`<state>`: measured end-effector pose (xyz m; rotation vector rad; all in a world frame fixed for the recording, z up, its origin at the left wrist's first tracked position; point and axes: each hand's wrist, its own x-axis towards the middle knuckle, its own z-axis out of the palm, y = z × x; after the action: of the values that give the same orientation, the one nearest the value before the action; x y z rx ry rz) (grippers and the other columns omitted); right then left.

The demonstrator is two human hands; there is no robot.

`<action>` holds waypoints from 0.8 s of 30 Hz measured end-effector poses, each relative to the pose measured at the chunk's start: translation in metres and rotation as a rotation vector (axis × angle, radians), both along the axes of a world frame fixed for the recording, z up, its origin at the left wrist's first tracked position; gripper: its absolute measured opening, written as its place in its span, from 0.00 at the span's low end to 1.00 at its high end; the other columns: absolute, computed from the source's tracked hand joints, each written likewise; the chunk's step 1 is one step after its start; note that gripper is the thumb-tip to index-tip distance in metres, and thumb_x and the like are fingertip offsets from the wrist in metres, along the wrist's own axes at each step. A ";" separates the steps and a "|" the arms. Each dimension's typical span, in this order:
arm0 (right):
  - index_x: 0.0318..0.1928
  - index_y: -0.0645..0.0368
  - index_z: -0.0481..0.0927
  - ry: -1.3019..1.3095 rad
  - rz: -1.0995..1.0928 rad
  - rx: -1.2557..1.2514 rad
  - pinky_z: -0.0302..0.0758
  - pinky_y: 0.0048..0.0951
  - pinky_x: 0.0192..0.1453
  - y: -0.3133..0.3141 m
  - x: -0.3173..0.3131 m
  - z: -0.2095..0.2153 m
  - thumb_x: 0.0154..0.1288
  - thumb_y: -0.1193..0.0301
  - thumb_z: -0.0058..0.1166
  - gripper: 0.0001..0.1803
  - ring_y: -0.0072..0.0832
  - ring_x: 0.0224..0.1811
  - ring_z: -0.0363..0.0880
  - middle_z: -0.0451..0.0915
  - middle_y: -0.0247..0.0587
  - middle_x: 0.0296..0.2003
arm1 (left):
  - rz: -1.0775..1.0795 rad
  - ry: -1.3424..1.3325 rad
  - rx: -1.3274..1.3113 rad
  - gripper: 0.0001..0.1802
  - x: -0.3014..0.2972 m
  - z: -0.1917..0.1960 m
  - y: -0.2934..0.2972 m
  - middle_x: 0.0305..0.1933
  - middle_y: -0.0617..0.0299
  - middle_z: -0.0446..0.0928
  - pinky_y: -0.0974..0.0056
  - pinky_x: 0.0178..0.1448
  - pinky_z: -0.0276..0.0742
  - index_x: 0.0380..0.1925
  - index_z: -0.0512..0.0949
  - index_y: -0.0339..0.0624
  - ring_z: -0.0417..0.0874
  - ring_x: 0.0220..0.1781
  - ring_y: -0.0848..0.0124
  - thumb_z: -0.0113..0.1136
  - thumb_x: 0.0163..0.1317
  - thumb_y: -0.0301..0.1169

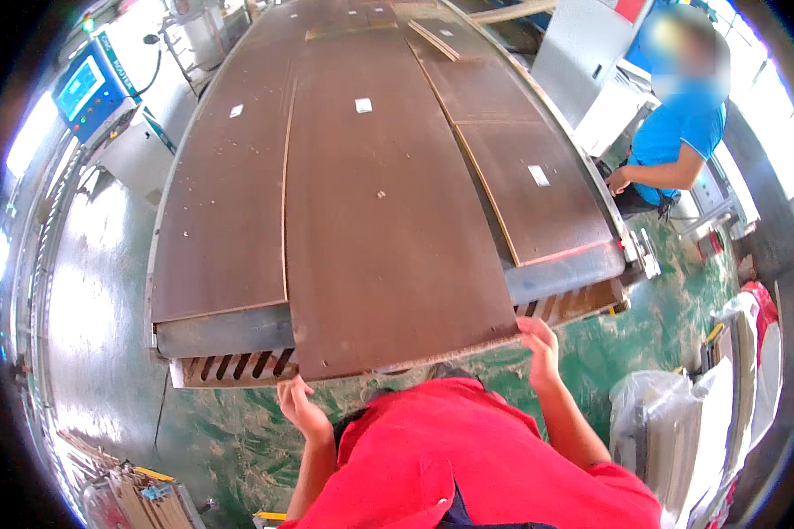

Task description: The person picks up brown wooden panels and stacks them on a pallet and a conveyor belt. They coordinate with a coworker to arrange the panels in neat piles.

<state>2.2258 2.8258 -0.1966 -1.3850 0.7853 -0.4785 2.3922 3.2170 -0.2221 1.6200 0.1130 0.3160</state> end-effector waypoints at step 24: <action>0.33 0.54 0.73 -0.214 -0.343 0.625 0.77 0.34 0.31 0.163 0.060 -0.044 0.64 0.65 0.62 0.11 0.34 0.25 0.77 0.77 0.39 0.23 | -0.596 0.667 -0.344 0.11 0.045 0.005 0.035 0.40 0.67 0.79 0.66 0.43 0.74 0.41 0.76 0.43 0.79 0.38 0.74 0.66 0.61 0.33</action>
<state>2.2853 2.9890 -0.2410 -0.6120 0.9017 -0.5732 2.4372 3.2518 -0.2168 1.2861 0.1722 -0.6764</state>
